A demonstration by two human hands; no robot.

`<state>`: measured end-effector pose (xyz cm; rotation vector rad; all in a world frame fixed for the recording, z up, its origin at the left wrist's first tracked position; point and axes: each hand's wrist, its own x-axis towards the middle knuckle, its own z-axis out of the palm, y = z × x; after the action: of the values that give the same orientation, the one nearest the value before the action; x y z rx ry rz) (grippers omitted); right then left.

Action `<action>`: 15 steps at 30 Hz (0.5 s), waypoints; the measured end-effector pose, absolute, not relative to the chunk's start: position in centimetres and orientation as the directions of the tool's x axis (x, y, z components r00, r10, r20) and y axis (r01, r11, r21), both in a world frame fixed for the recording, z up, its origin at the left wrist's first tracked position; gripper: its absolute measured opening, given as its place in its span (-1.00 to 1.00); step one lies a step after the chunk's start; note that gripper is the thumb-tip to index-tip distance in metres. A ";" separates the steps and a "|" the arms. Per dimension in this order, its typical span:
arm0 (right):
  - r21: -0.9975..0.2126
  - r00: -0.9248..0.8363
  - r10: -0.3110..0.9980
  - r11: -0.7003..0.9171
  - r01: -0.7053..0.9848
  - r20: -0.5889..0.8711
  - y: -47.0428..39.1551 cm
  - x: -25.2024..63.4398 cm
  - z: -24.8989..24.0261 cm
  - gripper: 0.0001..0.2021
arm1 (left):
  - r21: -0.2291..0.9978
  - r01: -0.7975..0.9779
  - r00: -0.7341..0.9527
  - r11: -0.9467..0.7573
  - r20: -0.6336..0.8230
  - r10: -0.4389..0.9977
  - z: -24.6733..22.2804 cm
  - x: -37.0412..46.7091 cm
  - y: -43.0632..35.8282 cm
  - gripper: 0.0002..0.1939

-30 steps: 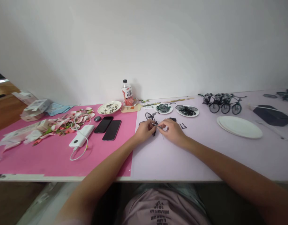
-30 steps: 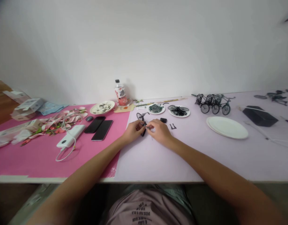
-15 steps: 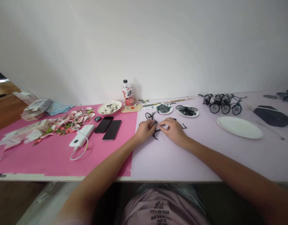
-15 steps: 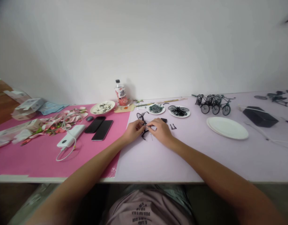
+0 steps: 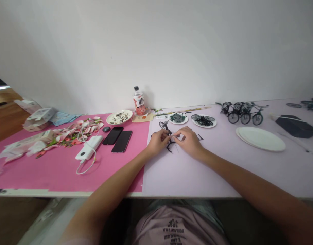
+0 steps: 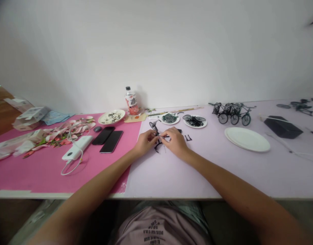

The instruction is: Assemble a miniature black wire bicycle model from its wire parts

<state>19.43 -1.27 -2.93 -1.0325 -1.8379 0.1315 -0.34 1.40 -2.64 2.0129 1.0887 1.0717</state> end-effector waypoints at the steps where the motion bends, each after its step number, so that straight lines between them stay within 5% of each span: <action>1: -0.495 -0.153 0.696 0.630 0.599 0.701 -1.3 19.5 -2.9 -0.96 | 0.792 0.378 0.333 -0.480 0.368 0.868 -2.7 -0.3 1.4 -0.73; 15: -0.425 -0.201 0.638 0.683 0.594 0.744 -1.3 19.5 -2.9 -0.91 | 0.799 0.381 0.327 -0.465 0.354 0.876 -2.9 -0.3 1.4 -0.73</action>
<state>19.51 -1.26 -2.90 -0.9645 -1.8807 0.0544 -0.26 1.39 -2.88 1.9967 1.1017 1.0682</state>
